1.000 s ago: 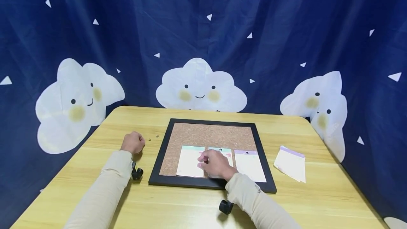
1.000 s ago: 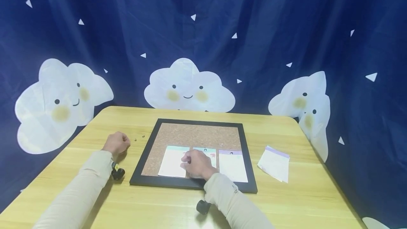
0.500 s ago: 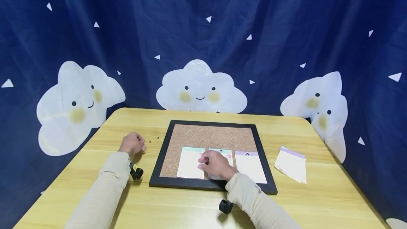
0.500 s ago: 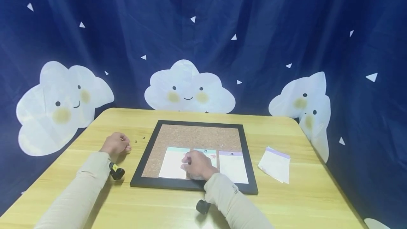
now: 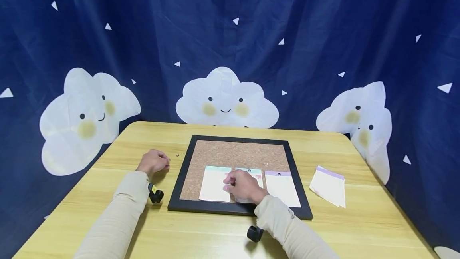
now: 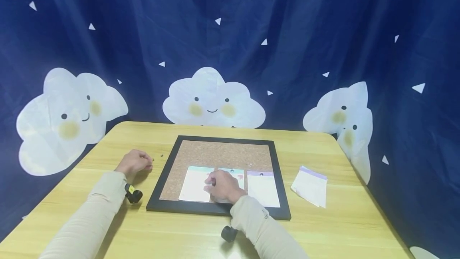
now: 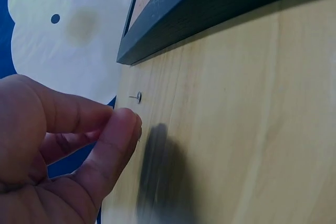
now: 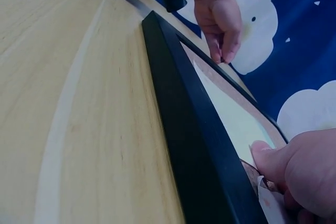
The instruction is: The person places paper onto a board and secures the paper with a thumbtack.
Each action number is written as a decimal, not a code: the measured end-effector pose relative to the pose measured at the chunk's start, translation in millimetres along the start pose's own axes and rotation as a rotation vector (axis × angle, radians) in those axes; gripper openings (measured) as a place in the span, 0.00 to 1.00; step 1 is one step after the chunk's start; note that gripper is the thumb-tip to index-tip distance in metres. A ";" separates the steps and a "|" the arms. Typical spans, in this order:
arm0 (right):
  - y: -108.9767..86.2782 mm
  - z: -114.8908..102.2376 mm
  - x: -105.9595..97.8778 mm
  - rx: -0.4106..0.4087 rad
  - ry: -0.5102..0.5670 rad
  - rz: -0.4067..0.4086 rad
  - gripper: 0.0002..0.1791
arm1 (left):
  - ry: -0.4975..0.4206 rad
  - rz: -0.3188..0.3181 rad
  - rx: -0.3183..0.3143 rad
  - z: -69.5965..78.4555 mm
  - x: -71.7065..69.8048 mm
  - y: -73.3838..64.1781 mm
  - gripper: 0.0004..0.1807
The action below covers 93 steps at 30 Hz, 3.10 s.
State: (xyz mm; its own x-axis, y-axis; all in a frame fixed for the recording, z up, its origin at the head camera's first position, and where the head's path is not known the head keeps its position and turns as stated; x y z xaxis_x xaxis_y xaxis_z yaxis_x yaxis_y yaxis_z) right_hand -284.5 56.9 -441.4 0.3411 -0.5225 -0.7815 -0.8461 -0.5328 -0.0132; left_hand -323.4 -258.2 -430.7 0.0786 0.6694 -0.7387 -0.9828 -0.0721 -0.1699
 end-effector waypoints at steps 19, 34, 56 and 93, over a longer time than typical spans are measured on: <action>-0.8 -1.9 -1.6 0.005 0.013 0.001 0.06 | 0.014 0.022 0.117 30.8 1.1 -4.6 0.07; 0.0 -3.3 -1.3 -0.004 -0.003 0.004 0.06 | -0.014 0.119 0.128 51.5 3.9 -3.9 0.08; 2.8 1.1 -0.3 0.008 -0.019 0.014 0.06 | -0.087 0.129 0.056 76.6 26.7 -3.0 0.08; 3.4 0.9 -0.1 0.023 -0.016 -0.015 0.07 | -0.169 -0.058 0.185 109.3 70.1 -3.2 0.06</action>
State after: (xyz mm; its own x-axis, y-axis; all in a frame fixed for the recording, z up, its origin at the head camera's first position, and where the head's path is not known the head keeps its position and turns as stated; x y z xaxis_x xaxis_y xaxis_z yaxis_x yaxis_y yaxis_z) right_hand -287.9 55.7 -442.0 0.3479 -0.5038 -0.7907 -0.8502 -0.5250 -0.0396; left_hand -333.0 -130.2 -410.6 0.1219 0.7834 -0.6094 -0.9925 0.0959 -0.0753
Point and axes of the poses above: each hand's wrist, its own y-axis towards the middle knuckle, its own x-axis out of the palm, z = x × y, the point moved 6 cm from there along y, towards the middle knuckle, and after that the axes turned 5 degrees about -z, right-handed, at the moved point
